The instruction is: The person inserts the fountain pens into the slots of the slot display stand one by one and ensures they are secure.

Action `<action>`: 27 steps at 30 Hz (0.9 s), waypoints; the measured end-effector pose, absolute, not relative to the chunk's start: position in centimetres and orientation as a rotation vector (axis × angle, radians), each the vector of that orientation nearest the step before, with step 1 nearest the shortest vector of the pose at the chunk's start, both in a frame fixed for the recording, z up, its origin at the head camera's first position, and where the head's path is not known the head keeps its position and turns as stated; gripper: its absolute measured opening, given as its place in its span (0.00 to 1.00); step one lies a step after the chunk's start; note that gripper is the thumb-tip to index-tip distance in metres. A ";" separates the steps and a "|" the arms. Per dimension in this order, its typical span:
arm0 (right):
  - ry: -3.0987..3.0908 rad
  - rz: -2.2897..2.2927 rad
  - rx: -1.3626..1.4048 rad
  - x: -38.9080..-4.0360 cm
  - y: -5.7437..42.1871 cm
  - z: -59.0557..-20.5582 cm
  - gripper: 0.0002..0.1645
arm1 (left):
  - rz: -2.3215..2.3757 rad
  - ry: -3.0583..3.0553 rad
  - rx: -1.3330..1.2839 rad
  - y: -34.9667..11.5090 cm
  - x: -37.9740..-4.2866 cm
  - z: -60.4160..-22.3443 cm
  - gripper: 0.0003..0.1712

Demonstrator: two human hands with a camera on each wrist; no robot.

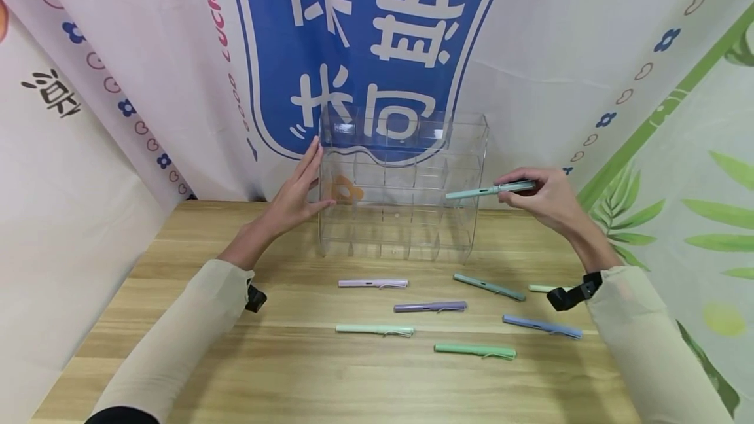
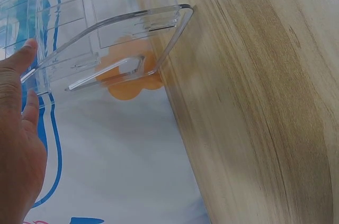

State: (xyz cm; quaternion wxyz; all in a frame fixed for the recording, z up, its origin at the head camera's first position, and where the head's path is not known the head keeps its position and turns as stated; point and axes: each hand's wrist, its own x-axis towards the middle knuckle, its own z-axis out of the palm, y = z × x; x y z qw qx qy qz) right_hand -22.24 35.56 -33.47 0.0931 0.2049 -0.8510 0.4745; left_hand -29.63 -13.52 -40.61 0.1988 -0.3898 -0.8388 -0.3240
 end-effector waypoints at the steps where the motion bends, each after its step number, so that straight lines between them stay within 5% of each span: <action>1: -2.525 1.408 0.593 -22.4 35.4 -33.3 0.13 | -0.905 -2.345 -1.091 -13.5 -29.6 -40.6 0.65; 27: -2.375 1.309 0.605 -26.2 30.4 -31.7 0.13 | -0.928 -2.324 -1.108 -13.6 -29.5 -40.7 0.67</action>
